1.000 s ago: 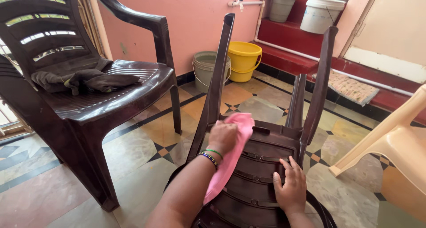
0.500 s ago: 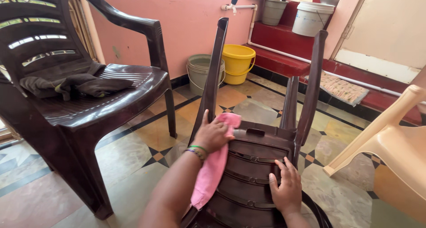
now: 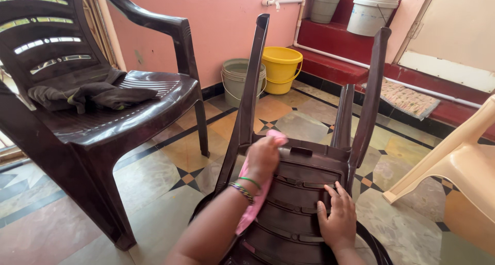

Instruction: The person cleans the underside and legs of a brown plastic chair with a pink cloth, wiping the surfaces and crevices.

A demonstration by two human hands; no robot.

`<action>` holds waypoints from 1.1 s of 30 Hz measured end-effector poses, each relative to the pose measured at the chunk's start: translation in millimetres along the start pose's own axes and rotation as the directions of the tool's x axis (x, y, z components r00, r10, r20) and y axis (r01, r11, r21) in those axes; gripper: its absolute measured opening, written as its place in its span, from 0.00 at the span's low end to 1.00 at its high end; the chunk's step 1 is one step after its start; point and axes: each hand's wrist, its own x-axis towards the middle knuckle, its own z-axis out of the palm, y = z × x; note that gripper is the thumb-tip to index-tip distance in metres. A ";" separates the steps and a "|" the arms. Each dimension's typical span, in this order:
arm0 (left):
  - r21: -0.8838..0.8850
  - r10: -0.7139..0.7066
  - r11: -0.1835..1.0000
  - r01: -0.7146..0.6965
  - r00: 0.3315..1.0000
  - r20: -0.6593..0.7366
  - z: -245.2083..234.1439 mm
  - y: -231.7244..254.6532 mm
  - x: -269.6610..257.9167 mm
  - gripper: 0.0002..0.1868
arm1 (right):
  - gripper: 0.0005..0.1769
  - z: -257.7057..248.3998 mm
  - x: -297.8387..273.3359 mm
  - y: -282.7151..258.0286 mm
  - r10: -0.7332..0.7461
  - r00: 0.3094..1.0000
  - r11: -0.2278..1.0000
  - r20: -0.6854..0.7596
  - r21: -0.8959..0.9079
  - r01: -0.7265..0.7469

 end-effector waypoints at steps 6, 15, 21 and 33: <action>-0.110 0.385 0.923 -0.370 0.904 0.187 9.3 13.6 -4.5 0.11 | 0.28 -0.7 1.6 0.3 -0.081 0.995 0.996 -0.052 0.025 0.082; 0.178 0.414 0.886 -0.429 0.903 0.116 -24.9 -28.8 -19.4 0.09 | 0.27 -5.9 0.0 -6.1 -0.005 1.000 0.999 0.017 0.044 0.004; 0.301 0.460 0.859 -0.415 0.882 -0.097 -36.1 -15.3 -59.5 0.07 | 0.27 -12.7 0.1 -6.6 -0.028 1.000 0.999 0.008 0.040 0.028; -0.446 0.178 0.890 -0.095 0.973 0.149 20.5 76.3 -114.4 0.03 | 0.42 -15.9 -6.5 -5.1 -0.410 0.898 0.911 -0.161 -0.020 0.413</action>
